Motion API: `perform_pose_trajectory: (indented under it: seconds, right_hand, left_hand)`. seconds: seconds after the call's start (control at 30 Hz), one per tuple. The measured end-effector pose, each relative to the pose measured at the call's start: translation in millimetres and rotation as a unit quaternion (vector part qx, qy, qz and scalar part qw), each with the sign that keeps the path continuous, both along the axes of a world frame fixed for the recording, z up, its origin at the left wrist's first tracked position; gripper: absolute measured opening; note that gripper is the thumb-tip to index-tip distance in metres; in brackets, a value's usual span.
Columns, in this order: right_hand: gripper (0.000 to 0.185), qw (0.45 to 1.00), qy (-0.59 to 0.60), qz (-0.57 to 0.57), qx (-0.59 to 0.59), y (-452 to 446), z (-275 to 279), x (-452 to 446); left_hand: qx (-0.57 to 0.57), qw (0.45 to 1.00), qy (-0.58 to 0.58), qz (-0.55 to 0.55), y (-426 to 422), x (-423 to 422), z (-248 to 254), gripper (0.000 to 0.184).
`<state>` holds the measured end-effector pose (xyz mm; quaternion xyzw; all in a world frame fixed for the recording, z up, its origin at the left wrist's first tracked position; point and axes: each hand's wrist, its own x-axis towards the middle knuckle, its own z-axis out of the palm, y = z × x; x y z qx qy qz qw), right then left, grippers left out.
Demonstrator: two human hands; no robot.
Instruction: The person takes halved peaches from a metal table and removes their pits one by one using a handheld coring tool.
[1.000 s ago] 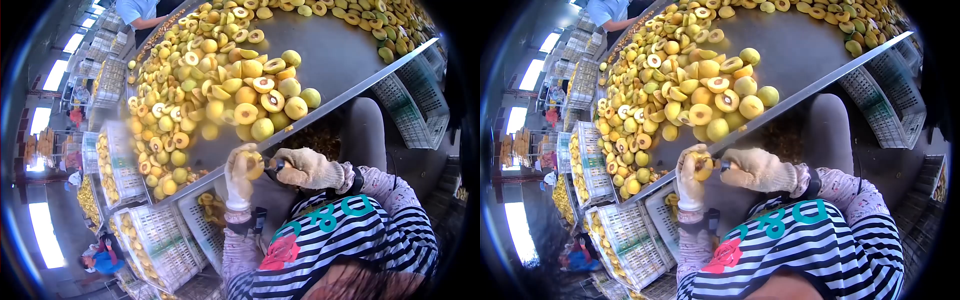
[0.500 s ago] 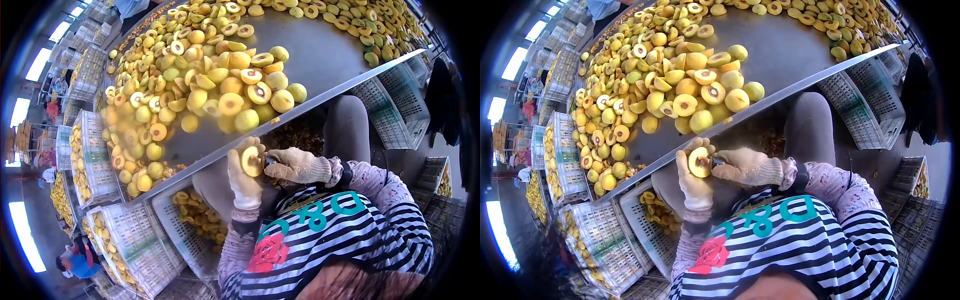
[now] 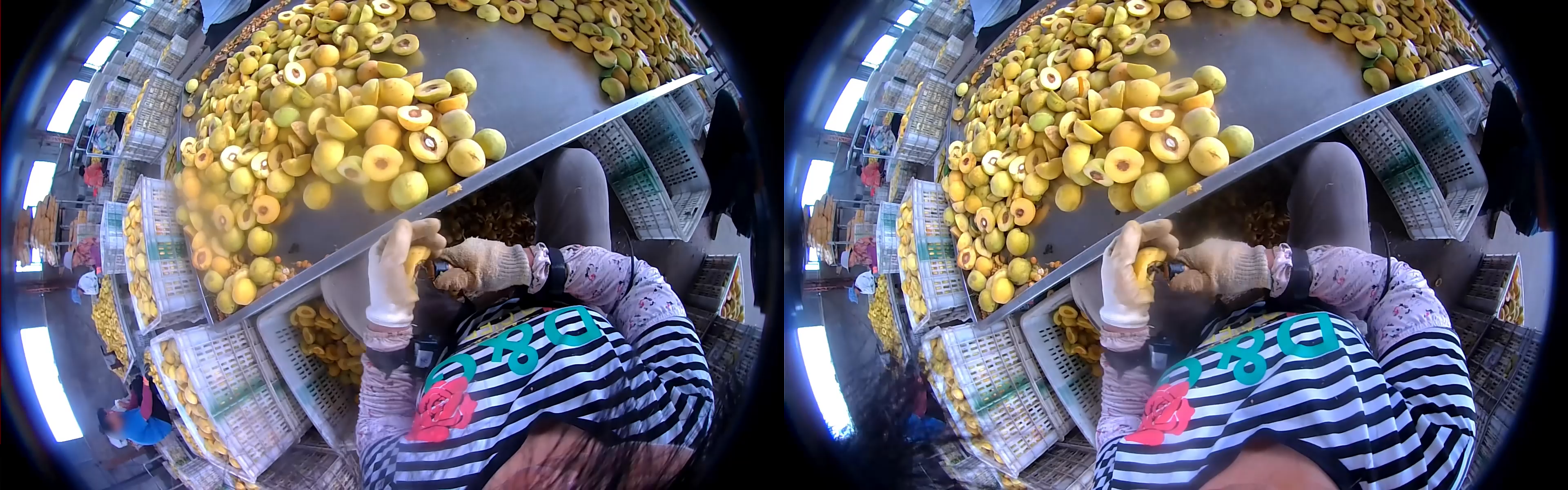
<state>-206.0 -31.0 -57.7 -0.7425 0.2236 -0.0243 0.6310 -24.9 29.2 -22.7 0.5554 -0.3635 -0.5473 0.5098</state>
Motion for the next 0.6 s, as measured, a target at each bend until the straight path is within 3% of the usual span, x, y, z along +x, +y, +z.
perform_pose_trajectory:
  seconds: [0.03,0.1,0.17,0.2,0.27,0.3,0.33,0.37,0.43,0.47,0.57,0.6]
  right_hand:
    - [0.037,0.999,-0.013,-0.013,0.032,2,-2,0]
    - [0.038,0.994,-0.038,-0.043,0.095,5,-4,0]
    - [0.037,0.966,0.016,-0.029,0.258,1,2,-4]
    - [0.036,0.954,0.015,-0.023,0.299,3,-3,-5]
    - [0.036,0.947,0.010,-0.017,0.320,8,-15,-5]
    - [0.037,0.953,0.004,-0.017,0.301,11,-18,-5]
    - [0.038,0.960,-0.003,-0.019,0.279,11,-18,-5]
    - [0.040,0.940,-0.009,-0.019,0.341,11,-17,-7]
    - [0.043,0.889,-0.026,-0.021,0.458,8,-10,-11]
    - [0.048,0.851,-0.046,-0.010,0.524,9,-6,-13]
    - [0.052,0.803,-0.081,0.011,0.590,21,-16,-16]
    - [0.051,0.811,-0.083,0.010,0.579,21,-14,-16]
  left_hand:
    - [0.057,0.995,0.082,-0.029,-4,3,2,0.038]
    - [-0.097,0.992,0.081,0.030,-4,-5,-10,0.054]
    - [-0.168,0.980,0.040,0.099,-6,-23,-10,0.053]
    - [-0.183,0.981,-0.040,0.054,-5,-19,-10,0.052]
    - [0.004,0.999,-0.010,-0.053,-11,-2,-6,0.053]
    - [0.023,0.990,0.011,-0.140,-16,4,-8,0.055]
    - [-0.001,0.991,0.065,-0.115,-15,3,-6,0.054]
    - [-0.025,0.989,0.117,-0.093,-14,1,-2,0.054]
    - [-0.205,0.965,0.126,0.102,-15,-28,-5,0.052]
    - [-0.219,0.957,0.117,0.150,-14,-36,-17,0.048]
    - [-0.067,0.984,0.143,0.080,-6,-26,-16,0.042]
    - [-0.044,0.984,0.162,0.052,-7,-23,-13,0.041]
